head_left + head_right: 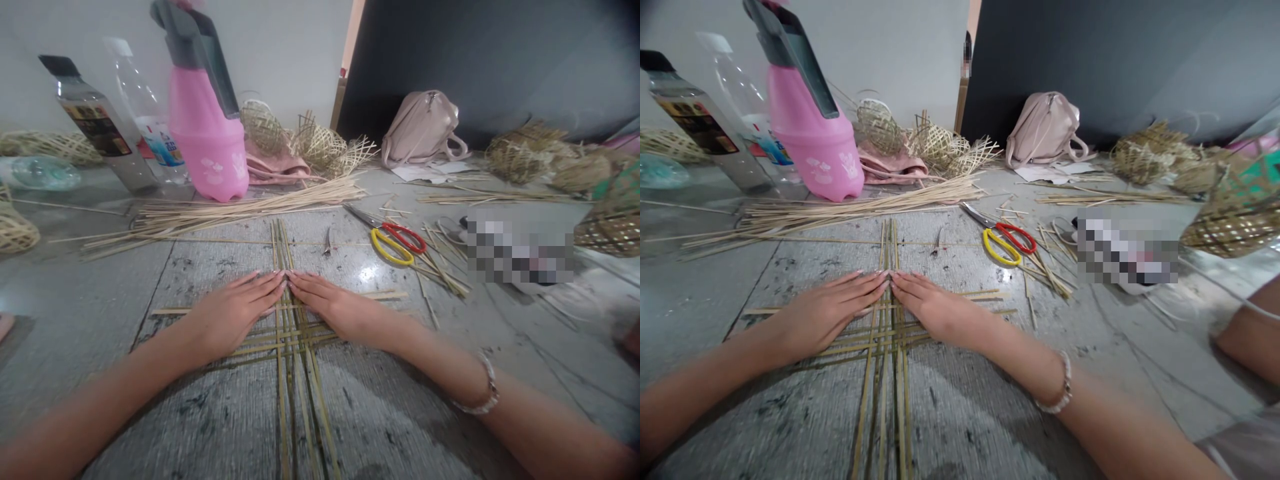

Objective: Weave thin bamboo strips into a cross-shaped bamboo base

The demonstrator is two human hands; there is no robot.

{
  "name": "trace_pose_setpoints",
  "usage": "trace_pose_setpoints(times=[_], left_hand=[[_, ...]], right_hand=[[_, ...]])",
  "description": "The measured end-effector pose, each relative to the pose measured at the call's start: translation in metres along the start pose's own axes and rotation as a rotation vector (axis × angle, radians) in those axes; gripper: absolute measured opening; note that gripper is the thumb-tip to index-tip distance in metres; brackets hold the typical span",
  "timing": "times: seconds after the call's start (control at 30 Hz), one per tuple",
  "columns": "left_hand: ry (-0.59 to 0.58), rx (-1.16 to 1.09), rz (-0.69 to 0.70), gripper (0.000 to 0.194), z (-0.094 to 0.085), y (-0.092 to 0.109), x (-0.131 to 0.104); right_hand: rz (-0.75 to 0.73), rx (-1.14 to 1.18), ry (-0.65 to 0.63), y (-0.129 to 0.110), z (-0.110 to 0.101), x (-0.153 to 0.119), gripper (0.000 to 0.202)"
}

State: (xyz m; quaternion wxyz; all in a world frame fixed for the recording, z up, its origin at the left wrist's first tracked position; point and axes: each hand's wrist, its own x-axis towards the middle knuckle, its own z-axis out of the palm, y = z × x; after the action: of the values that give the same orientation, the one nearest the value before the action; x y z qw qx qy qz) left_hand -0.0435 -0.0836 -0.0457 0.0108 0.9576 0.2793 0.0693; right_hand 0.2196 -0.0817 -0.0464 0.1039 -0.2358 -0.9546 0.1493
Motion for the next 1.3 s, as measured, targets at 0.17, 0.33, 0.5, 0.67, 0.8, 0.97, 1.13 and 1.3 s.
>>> trace_pose_setpoints(times=[0.17,0.33,0.5,0.67,0.8,0.97,1.13,1.3], left_hand=[[-0.038,-0.035,-0.018,0.049,-0.006,0.000,0.000],[-0.081,-0.065,-0.030,0.067,-0.012,0.000,-0.001],[-0.080,-0.060,-0.031,0.064,-0.010,0.000,-0.001],[-0.060,-0.024,-0.001,0.062,-0.008,0.003,0.000],[-0.069,-0.005,0.008,0.061,-0.008,0.004,-0.001],[-0.055,-0.027,0.010,0.059,-0.006,0.004,-0.002],[-0.046,-0.040,0.000,0.056,-0.004,0.005,-0.003],[-0.027,-0.029,0.026,0.057,-0.002,0.003,-0.003]], right_hand=[[-0.009,0.009,-0.013,0.000,-0.006,0.002,0.049],[0.003,0.010,-0.040,-0.004,-0.016,0.004,0.060],[-0.022,0.006,-0.051,-0.001,-0.016,0.002,0.062],[-0.022,0.017,-0.036,0.001,-0.012,0.002,0.056],[0.019,0.056,-0.057,-0.001,-0.018,0.002,0.056],[0.029,0.101,-0.105,0.000,-0.026,0.000,0.056],[-0.016,0.032,-0.091,0.001,-0.020,0.001,0.051],[-0.056,-0.026,-0.082,0.000,-0.014,0.001,0.050]])
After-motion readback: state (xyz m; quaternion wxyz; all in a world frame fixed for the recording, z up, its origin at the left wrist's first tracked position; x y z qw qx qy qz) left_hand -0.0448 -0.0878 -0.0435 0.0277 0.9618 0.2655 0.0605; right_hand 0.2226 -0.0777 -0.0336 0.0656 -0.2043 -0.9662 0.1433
